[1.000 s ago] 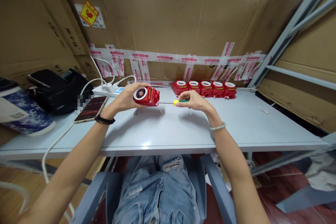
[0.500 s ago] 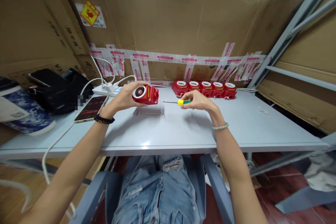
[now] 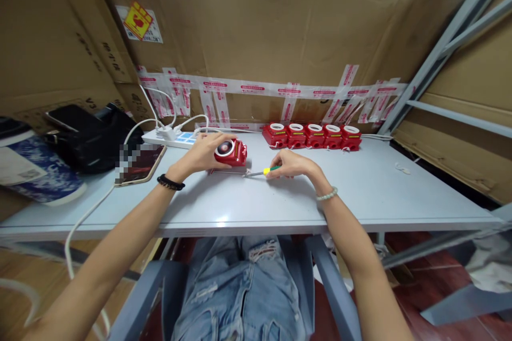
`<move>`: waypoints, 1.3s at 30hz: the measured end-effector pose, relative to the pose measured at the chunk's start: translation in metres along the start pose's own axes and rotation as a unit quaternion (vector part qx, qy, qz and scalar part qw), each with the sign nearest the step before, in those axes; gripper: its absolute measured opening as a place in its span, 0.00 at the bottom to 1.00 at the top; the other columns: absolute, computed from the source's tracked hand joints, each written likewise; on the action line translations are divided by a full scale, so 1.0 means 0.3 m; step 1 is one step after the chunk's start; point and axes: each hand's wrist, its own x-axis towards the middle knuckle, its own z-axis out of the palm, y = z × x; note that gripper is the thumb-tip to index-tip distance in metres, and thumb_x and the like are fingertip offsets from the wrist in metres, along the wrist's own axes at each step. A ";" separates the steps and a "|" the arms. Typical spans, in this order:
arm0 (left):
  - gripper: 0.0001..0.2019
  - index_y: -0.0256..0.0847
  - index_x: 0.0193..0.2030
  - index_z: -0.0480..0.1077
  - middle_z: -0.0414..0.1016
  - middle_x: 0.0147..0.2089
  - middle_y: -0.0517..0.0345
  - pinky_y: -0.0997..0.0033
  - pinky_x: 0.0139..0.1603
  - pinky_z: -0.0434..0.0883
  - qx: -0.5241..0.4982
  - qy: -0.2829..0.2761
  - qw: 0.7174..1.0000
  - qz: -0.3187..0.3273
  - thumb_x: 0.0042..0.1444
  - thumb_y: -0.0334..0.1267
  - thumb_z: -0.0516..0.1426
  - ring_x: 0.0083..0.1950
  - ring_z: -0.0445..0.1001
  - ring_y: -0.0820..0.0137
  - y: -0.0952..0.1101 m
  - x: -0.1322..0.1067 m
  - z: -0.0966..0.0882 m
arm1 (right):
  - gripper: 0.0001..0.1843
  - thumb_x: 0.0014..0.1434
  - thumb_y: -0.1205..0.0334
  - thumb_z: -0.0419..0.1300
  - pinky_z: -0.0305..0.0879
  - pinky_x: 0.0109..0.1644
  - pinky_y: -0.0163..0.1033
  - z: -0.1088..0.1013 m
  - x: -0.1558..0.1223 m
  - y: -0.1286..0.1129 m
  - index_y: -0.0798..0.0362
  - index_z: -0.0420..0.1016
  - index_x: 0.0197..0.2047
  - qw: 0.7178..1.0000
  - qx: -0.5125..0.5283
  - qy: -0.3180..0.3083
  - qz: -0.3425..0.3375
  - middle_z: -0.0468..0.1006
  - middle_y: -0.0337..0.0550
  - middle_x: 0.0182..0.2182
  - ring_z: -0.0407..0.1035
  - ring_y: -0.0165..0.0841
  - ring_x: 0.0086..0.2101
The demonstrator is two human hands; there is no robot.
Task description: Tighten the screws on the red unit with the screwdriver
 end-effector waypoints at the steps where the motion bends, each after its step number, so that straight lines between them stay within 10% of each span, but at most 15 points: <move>1: 0.36 0.48 0.61 0.57 0.69 0.57 0.50 0.53 0.55 0.57 0.009 -0.008 1.000 -0.002 0.46 0.45 0.65 0.55 0.67 0.55 -0.002 0.003 0.009 | 0.20 0.47 0.45 0.62 0.56 0.21 0.33 -0.001 -0.001 -0.001 0.57 0.77 0.28 1.000 0.000 -0.001 -0.003 0.73 0.41 0.23 0.59 0.24 0.20; 11: 0.38 0.48 0.65 0.55 0.65 0.59 0.46 0.52 0.53 0.58 0.064 -0.017 0.998 0.005 0.49 0.54 0.61 0.58 0.62 0.52 -0.007 0.024 0.053 | 0.22 0.47 0.45 0.62 0.56 0.21 0.33 0.000 0.000 0.004 0.58 0.78 0.31 1.000 0.008 -0.006 -0.004 0.75 0.42 0.25 0.60 0.25 0.20; 15: 0.20 0.43 0.51 0.70 0.70 0.54 0.47 0.55 0.53 0.60 0.037 0.036 0.998 0.048 0.55 0.50 0.58 0.55 0.65 0.55 0.055 0.018 0.026 | 0.21 0.47 0.44 0.63 0.56 0.20 0.33 -0.003 0.000 0.010 0.57 0.78 0.30 1.000 0.018 -0.006 -0.013 0.74 0.41 0.24 0.60 0.24 0.20; 21: 0.11 0.39 0.41 0.76 0.78 0.39 0.50 0.67 0.39 0.67 -0.027 -0.121 0.986 0.113 0.58 0.42 0.56 0.39 0.75 0.63 0.142 0.010 0.059 | 0.22 0.47 0.44 0.63 0.55 0.20 0.32 -0.003 -0.004 0.002 0.57 0.78 0.31 1.000 0.021 -0.004 -0.014 0.74 0.41 0.24 0.59 0.24 0.19; 27: 0.08 0.38 0.34 0.77 0.79 0.36 0.50 0.70 0.33 0.68 -0.047 -0.142 0.986 0.069 0.54 0.30 0.55 0.38 0.77 0.63 0.133 0.009 0.083 | 0.22 0.48 0.45 0.63 0.55 0.21 0.32 -0.026 -0.026 0.010 0.57 0.78 0.34 0.999 0.028 -0.009 -0.026 0.75 0.41 0.25 0.59 0.23 0.19; 33: 0.07 0.37 0.34 0.77 0.79 0.32 0.53 0.73 0.33 0.69 -0.159 -0.161 0.972 0.068 0.52 0.31 0.57 0.31 0.75 0.69 0.149 0.005 0.081 | 0.21 0.48 0.46 0.64 0.54 0.21 0.32 -0.071 -0.071 0.019 0.57 0.77 0.34 0.983 0.104 0.148 -0.031 0.73 0.40 0.24 0.57 0.22 0.19; 39: 0.08 0.35 0.38 0.77 0.78 0.32 0.53 0.77 0.33 0.70 -0.287 -0.204 0.925 0.140 0.53 0.32 0.58 0.28 0.73 0.75 0.312 -0.020 0.089 | 0.22 0.46 0.45 0.64 0.53 0.20 0.32 -0.060 -0.058 0.016 0.57 0.76 0.33 0.972 0.121 0.200 -0.011 0.74 0.41 0.24 0.58 0.22 0.18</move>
